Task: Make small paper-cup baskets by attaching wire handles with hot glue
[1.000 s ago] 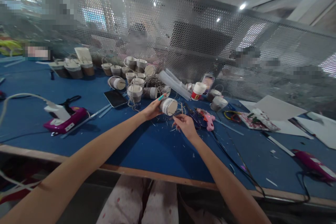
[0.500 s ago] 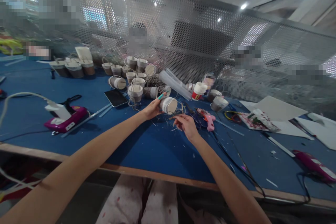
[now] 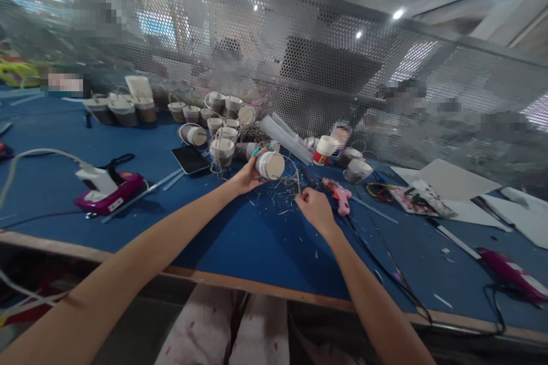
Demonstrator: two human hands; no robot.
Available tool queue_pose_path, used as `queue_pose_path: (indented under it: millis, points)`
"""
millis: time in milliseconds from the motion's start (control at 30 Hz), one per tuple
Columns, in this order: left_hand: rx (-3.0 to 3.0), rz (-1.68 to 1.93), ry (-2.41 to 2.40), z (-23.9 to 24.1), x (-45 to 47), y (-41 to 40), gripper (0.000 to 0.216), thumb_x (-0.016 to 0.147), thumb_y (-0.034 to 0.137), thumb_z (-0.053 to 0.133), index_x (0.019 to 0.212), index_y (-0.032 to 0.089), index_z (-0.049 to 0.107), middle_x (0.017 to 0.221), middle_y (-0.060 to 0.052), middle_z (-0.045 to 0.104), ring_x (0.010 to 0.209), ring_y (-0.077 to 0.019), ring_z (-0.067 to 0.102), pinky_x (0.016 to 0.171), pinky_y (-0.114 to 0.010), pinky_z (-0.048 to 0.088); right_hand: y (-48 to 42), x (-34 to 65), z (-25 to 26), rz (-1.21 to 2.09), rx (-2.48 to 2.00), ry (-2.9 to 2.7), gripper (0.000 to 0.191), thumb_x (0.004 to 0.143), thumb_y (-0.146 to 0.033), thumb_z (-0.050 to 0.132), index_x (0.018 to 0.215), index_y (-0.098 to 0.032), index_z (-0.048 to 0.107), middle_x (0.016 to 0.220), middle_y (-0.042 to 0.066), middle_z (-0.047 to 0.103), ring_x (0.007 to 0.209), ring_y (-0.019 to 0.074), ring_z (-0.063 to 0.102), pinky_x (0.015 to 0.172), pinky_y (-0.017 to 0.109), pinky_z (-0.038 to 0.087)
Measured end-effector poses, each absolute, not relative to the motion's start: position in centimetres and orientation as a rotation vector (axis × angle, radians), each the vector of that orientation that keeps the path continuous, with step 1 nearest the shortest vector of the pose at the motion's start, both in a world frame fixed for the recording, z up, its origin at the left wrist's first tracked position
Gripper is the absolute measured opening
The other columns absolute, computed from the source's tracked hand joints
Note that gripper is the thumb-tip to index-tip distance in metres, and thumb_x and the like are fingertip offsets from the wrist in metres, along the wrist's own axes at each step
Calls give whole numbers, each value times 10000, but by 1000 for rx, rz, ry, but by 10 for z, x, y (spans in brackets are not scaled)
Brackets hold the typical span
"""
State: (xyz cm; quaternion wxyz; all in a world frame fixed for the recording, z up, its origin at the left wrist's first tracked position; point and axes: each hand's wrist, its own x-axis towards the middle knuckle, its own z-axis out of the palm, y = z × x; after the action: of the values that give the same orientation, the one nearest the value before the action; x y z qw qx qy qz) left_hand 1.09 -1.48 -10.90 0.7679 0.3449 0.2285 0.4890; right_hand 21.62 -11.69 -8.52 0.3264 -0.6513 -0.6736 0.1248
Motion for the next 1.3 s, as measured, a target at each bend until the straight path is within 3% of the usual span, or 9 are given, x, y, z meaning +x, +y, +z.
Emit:
queue_pose_path:
  millis: [200,300,433,533,667,733,933,1167,1300]
  points:
    - [662,1011,535,-113,12,-8,514,814,581,461,1187,233,524,878,-46,654,700,-143,609,625,-252,527,-115,222,-85,190,-1595,-1888,344,830,-406,447,548,-209,438,468,-13,453,457,127,432,523,260,313]
    - [588,998,547,-110,12,-8,483,844,568,415,1106,189,557,787,-45,651,647,-130,608,611,-234,536,-112,222,-89,91,-1495,-1811,119,794,-306,508,800,-192,542,725,47,568,658,183,546,650,299,414]
    - [545,999,504,-103,11,-13,473,881,527,368,1124,164,550,841,-57,663,676,-124,626,615,-204,540,-109,223,-91,-106,-1412,-1695,177,702,-166,508,873,-186,548,972,116,536,949,253,514,865,425,396]
    - [511,1004,497,-100,10,-16,440,902,469,362,1176,165,524,896,-63,666,744,-138,645,677,-218,547,-112,225,-86,-100,-1390,-1655,139,641,-96,434,622,-205,518,789,66,583,834,221,540,852,406,390]
    - [501,1031,455,-100,9,-17,383,913,356,385,1240,181,479,970,-63,665,827,-157,651,784,-283,546,-120,225,-81,132,-1386,-1536,205,672,-124,377,504,-220,444,484,-5,520,517,159,494,590,302,395]
    - [506,1033,447,-101,9,-17,382,913,328,386,1258,184,465,993,-67,662,853,-167,651,803,-305,543,-122,226,-80,187,-1307,-1496,231,733,-170,359,540,-218,475,502,-2,539,523,161,505,561,292,381]
    - [467,1021,436,-101,9,-15,467,911,419,360,1291,157,434,1113,-115,623,1027,-218,614,789,-278,550,-118,229,-84,-77,-1283,-1511,463,916,-374,186,701,-207,561,710,36,622,750,190,534,820,358,352]
    - [548,1076,266,-104,6,-14,425,910,216,346,1333,182,366,1245,-123,556,1141,-264,555,863,-413,531,-110,228,-91,105,-1390,-1375,411,876,-505,333,707,-198,549,769,31,589,801,189,490,851,367,323]
    - [626,1061,322,-105,7,-16,408,911,265,376,1299,142,399,1264,-141,542,1163,-263,538,927,-402,495,-106,228,-95,194,-1406,-1391,379,859,-491,366,708,-193,546,767,32,575,788,184,486,821,348,344]
